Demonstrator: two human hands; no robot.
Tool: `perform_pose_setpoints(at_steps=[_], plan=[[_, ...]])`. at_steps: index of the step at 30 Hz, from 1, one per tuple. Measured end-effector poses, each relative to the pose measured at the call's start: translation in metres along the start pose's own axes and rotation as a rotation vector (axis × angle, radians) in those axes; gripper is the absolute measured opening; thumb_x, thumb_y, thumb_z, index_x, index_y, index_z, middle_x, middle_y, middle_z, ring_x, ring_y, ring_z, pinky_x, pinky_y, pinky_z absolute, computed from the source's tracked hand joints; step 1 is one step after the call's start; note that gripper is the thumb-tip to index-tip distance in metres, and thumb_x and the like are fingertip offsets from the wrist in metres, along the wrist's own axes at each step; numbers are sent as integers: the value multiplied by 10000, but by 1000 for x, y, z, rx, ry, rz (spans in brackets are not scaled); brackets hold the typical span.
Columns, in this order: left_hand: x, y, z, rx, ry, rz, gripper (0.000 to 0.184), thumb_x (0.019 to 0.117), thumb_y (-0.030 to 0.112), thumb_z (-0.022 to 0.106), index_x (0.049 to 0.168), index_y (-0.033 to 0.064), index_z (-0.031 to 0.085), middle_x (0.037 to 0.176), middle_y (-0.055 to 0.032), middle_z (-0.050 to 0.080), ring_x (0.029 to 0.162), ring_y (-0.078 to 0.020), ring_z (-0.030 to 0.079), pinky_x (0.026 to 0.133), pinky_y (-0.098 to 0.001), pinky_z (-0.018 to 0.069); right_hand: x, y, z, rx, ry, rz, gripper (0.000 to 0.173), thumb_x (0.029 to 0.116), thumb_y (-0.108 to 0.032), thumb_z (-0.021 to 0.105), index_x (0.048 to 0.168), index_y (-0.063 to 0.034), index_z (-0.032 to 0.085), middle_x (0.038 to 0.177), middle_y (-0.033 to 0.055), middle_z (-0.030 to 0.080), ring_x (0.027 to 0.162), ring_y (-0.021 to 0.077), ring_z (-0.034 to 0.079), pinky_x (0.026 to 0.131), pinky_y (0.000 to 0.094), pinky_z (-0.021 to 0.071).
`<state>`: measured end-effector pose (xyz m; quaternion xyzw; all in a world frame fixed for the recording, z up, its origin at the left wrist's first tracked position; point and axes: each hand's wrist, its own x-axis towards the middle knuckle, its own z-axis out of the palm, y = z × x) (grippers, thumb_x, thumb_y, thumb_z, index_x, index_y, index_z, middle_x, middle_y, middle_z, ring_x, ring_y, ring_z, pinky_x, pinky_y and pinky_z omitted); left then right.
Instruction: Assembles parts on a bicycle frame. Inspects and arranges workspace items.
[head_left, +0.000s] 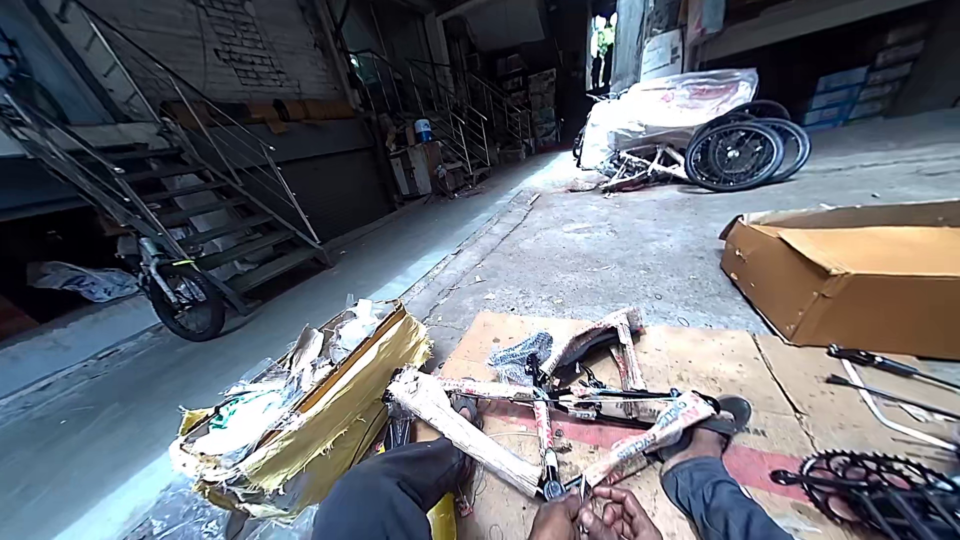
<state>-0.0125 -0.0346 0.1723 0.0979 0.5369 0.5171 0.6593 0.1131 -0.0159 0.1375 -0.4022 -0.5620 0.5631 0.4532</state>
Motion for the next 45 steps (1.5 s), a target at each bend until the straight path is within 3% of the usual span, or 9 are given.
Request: perform_pose_setpoints(at_steps=[4, 8, 12, 14, 16, 20, 22, 27, 45], plan=[[6, -5, -4, 181, -238, -9, 362, 1131, 327, 357, 953, 88, 561, 579, 40, 455, 438, -58, 412, 418, -194, 357, 6, 11, -11, 333, 10, 240, 245, 1075, -111, 465, 1081, 33, 663, 850, 103, 687, 672, 173, 662, 611, 333, 586], [10, 22, -5, 462, -319, -24, 386, 1108, 369, 437, 903, 95, 616, 550, 64, 418, 416, -40, 358, 405, -191, 317, 14, 4, -25, 411, -65, 251, 178, 1041, -108, 560, 1051, 6, 696, 906, 97, 684, 780, 169, 646, 637, 294, 544], [19, 39, -7, 594, -317, 4, 378, 1080, 357, 523, 841, 88, 639, 557, 62, 450, 421, -28, 362, 406, -186, 298, 21, -1, -23, 595, -86, 295, 155, 1063, -100, 506, 1093, 13, 607, 968, 148, 686, 859, 216, 691, 804, 370, 601], [31, 43, -14, 575, -183, 82, 352, 1054, 349, 584, 838, 79, 648, 584, 37, 483, 433, -42, 373, 409, -200, 308, 31, 1, -25, 699, -50, 393, 193, 1097, -106, 435, 1138, 25, 570, 1049, 195, 702, 920, 268, 715, 829, 407, 604], [52, 39, -30, 564, 61, 171, 340, 1049, 338, 594, 835, 76, 620, 592, 17, 461, 458, -75, 382, 439, -237, 322, 46, 14, -28, 632, 28, 477, 177, 1095, -107, 457, 1117, 11, 587, 954, 158, 706, 787, 221, 701, 710, 354, 601], [94, -5, -78, 502, 398, 2, 378, 1072, 390, 531, 1124, 27, 621, 735, -42, 473, 548, -141, 416, 513, -306, 381, 66, 81, -34, 267, 49, 598, 125, 1040, -37, 559, 1125, 32, 620, 827, 98, 665, 639, 152, 640, 605, 291, 570], [100, -27, -83, 430, 353, -111, 463, 1088, 459, 463, 1154, 34, 635, 680, -10, 436, 492, -116, 376, 472, -277, 366, 68, 105, -31, 176, 17, 650, 129, 1031, -44, 586, 1125, 32, 630, 826, 85, 672, 640, 134, 634, 607, 276, 558], [117, -51, -79, 285, 228, -202, 547, 1092, 543, 365, 912, 68, 570, 603, -10, 442, 448, -122, 392, 437, -268, 374, 76, 130, -20, 35, -60, 602, 148, 1019, -98, 621, 1092, 18, 676, 869, 108, 715, 711, 184, 698, 677, 344, 608], [126, -51, -82, 533, 293, -92, 625, 1086, 538, 394, 932, 4, 682, 796, -138, 671, 699, -248, 655, 660, -436, 555, 103, 153, -8, -7, -283, 452, 123, 977, -111, 680, 1048, -19, 722, 914, 92, 747, 791, 188, 739, 765, 343, 635]])
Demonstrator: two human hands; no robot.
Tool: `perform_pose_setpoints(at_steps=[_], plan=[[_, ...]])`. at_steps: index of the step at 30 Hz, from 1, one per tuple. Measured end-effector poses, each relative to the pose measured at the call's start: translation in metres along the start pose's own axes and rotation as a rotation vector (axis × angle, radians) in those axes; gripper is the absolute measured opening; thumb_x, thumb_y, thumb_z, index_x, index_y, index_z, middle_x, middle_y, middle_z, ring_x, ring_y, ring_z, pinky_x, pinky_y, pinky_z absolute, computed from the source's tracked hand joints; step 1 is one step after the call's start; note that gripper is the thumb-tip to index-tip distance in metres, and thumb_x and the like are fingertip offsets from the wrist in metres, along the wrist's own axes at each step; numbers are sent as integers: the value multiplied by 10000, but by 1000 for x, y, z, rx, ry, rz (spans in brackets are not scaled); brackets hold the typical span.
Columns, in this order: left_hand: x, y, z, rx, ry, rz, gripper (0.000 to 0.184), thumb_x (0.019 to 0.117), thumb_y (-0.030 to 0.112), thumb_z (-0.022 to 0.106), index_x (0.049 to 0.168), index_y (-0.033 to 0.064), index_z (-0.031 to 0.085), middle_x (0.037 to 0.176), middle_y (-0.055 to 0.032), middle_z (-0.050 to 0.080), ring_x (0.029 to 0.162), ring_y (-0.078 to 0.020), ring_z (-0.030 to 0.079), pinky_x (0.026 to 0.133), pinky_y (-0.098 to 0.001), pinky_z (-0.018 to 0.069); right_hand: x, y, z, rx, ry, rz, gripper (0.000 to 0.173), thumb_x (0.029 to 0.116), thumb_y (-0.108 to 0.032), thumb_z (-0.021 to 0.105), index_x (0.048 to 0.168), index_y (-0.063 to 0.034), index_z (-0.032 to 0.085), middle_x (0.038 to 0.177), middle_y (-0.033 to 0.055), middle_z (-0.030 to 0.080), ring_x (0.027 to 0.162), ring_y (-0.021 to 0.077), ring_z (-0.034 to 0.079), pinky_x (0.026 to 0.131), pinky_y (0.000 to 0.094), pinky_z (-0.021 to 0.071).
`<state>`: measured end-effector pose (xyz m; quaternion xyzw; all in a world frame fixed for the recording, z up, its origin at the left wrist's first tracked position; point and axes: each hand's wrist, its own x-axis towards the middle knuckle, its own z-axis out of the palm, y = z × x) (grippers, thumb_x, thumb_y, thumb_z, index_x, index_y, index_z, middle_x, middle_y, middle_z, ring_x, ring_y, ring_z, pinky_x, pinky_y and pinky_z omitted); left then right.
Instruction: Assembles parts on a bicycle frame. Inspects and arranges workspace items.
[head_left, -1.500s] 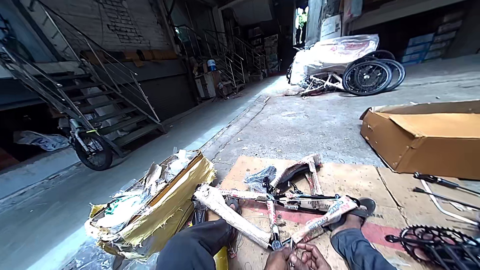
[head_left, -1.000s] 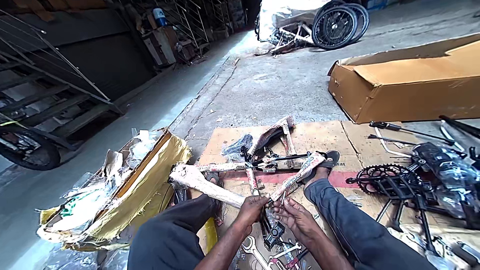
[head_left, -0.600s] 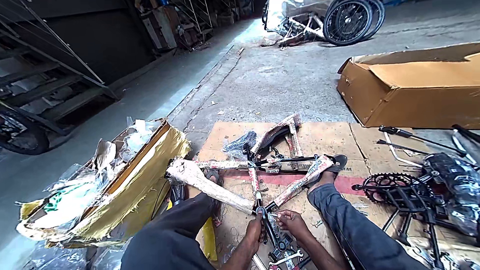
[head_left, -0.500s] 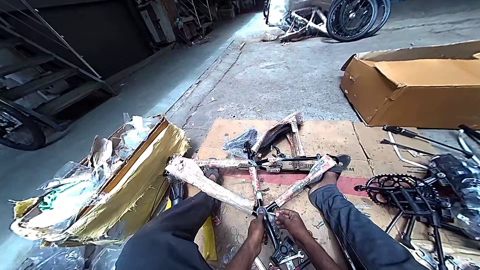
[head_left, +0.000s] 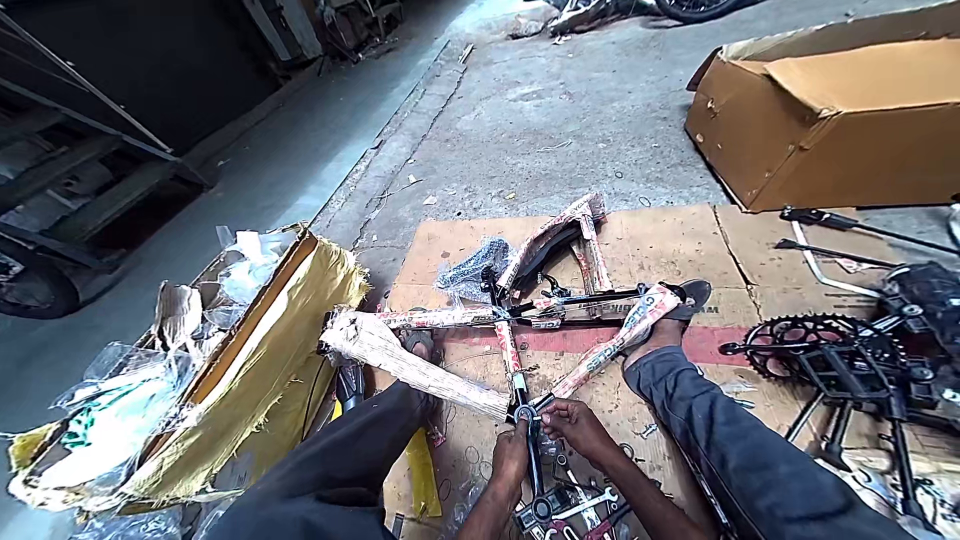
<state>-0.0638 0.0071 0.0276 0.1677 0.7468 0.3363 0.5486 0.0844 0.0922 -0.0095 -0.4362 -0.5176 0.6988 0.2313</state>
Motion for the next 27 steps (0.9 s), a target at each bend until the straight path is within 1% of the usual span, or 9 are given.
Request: perform_pose_setpoints(at_steps=[5, 8, 12, 17, 20, 21, 23, 25, 27], plan=[[5, 1, -9, 33, -52, 9, 599, 1083, 531, 412, 949, 13, 682, 786, -122, 666, 667, -222, 639, 623, -399, 540, -3, 3, 2, 53, -12, -40, 138, 957, -74, 695, 1073, -11, 734, 975, 111, 748, 833, 206, 742, 792, 359, 639], [4, 1, -9, 49, -56, 21, 614, 1085, 540, 397, 921, 20, 680, 754, -109, 655, 631, -208, 625, 591, -382, 530, -4, 0, 4, 44, 4, -32, 141, 968, -99, 699, 1075, -15, 737, 952, 107, 757, 792, 199, 750, 767, 352, 649], [3, 1, -10, 58, -63, 36, 605, 1093, 517, 389, 901, 21, 677, 740, -104, 653, 625, -204, 625, 588, -378, 529, -4, -2, 3, 24, -4, -7, 140, 973, -110, 695, 1070, -18, 737, 933, 94, 760, 794, 185, 751, 779, 339, 645], [4, -1, -11, 83, -73, 62, 625, 1099, 512, 370, 904, 11, 689, 779, -122, 673, 692, -229, 660, 660, -418, 562, -3, -5, 6, 39, -2, 43, 145, 986, -123, 688, 1056, -2, 725, 892, 94, 761, 762, 188, 752, 755, 343, 648], [4, -6, -3, 48, -37, 84, 636, 1100, 510, 368, 877, 7, 689, 767, -126, 678, 685, -237, 667, 661, -429, 569, -5, -11, 10, 38, 28, 76, 127, 990, -102, 680, 1034, 12, 714, 867, 99, 754, 737, 183, 747, 740, 335, 644], [3, -5, -2, 37, -35, 86, 632, 1103, 501, 365, 894, 2, 691, 780, -130, 684, 694, -239, 673, 669, -430, 575, -6, -14, 11, 32, 40, 84, 121, 991, -95, 677, 1032, 14, 712, 870, 99, 755, 735, 178, 746, 740, 331, 642], [-3, 2, -4, 60, -55, 48, 625, 1099, 514, 363, 939, 6, 690, 771, -112, 660, 652, -203, 630, 623, -383, 541, -8, -16, 14, 32, 70, 80, 104, 984, -77, 686, 1014, 17, 716, 864, 105, 756, 731, 179, 743, 740, 335, 637], [-7, 12, -14, 146, -103, -10, 603, 1085, 551, 377, 954, 39, 668, 709, -59, 583, 549, -137, 522, 519, -295, 454, -11, -13, 18, 48, 92, 71, 98, 977, -66, 693, 1010, 25, 711, 857, 119, 751, 723, 195, 739, 736, 353, 637], [-2, 19, -25, 214, -147, -39, 608, 1061, 587, 416, 935, 47, 667, 685, -57, 585, 538, -134, 522, 509, -288, 443, -14, -11, 24, 54, 117, 79, 107, 980, -78, 695, 1013, 23, 704, 847, 116, 752, 709, 194, 738, 716, 354, 637]])
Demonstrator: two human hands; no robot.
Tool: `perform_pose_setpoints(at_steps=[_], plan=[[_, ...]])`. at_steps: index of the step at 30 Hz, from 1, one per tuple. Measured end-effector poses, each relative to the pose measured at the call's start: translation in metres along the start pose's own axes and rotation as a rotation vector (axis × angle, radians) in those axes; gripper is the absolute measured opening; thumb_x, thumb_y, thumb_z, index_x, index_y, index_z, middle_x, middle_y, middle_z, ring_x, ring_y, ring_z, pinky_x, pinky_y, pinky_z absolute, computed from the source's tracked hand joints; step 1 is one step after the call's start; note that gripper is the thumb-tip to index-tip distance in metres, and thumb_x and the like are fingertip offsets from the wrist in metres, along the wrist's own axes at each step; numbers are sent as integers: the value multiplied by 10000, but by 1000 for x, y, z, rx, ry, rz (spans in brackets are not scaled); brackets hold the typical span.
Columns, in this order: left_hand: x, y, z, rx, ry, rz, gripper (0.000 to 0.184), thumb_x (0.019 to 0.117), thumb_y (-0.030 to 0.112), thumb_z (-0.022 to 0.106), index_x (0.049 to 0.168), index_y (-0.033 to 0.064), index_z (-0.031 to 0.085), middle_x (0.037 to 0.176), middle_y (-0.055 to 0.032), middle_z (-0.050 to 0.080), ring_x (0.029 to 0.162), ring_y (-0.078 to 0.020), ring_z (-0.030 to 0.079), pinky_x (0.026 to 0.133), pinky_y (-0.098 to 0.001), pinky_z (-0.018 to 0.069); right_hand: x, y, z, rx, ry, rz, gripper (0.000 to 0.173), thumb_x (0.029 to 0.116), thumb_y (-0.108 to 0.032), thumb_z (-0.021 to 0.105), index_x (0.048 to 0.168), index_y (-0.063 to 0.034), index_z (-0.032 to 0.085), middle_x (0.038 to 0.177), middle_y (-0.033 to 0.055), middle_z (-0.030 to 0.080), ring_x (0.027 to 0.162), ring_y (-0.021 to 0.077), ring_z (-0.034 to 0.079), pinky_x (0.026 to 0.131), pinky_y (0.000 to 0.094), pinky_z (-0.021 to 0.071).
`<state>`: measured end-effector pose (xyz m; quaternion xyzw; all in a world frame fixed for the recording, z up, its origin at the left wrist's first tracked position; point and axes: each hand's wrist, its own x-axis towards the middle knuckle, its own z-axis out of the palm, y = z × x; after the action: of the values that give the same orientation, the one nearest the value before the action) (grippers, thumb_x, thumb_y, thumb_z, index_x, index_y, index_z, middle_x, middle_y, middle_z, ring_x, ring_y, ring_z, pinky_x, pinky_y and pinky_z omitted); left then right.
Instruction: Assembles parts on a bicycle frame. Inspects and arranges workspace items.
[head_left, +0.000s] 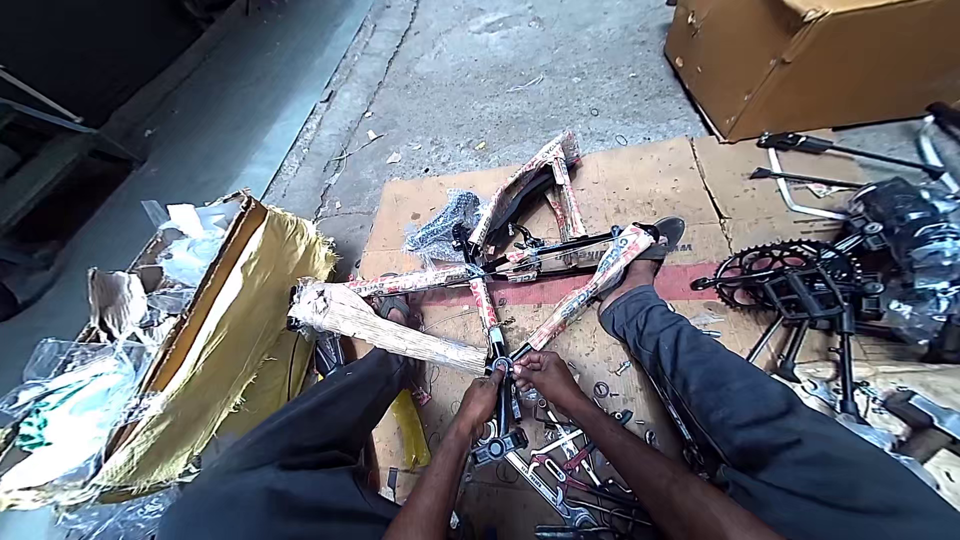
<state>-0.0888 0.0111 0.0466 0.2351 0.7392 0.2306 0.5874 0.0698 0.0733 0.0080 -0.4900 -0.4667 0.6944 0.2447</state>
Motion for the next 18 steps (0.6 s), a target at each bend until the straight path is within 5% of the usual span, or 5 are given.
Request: perform_pose_setpoints(at_steps=[10, 13, 15, 18], plan=[[-3, -8, 32, -162, 117, 20, 680, 1040, 655, 377, 953, 45, 664, 699, -95, 585, 545, -178, 525, 508, -330, 453, -1, -6, 5, -85, 77, 13, 148, 1000, -151, 681, 1040, -12, 715, 845, 84, 750, 714, 162, 734, 723, 347, 632], [-3, -10, 40, -259, 110, 4, 652, 1035, 661, 383, 894, 77, 637, 616, -42, 507, 453, -123, 415, 427, -267, 355, -14, -6, 5, -96, 61, 6, 252, 1065, -264, 585, 1186, -79, 707, 942, 91, 738, 789, 189, 726, 751, 391, 623], [-4, -7, 45, -277, 119, -4, 645, 1040, 646, 391, 897, 65, 633, 627, -52, 512, 470, -133, 431, 446, -276, 371, -29, -6, 5, -44, 25, 30, 345, 1098, -333, 494, 1350, -150, 643, 1079, 119, 710, 885, 224, 684, 781, 435, 565], [-4, -7, 45, -203, 165, 38, 679, 1049, 630, 386, 905, 30, 669, 673, -96, 590, 527, -173, 521, 494, -325, 443, -34, 6, 9, 125, 43, 86, 371, 1112, -292, 462, 1404, -98, 584, 1173, 142, 714, 962, 238, 723, 841, 429, 599]])
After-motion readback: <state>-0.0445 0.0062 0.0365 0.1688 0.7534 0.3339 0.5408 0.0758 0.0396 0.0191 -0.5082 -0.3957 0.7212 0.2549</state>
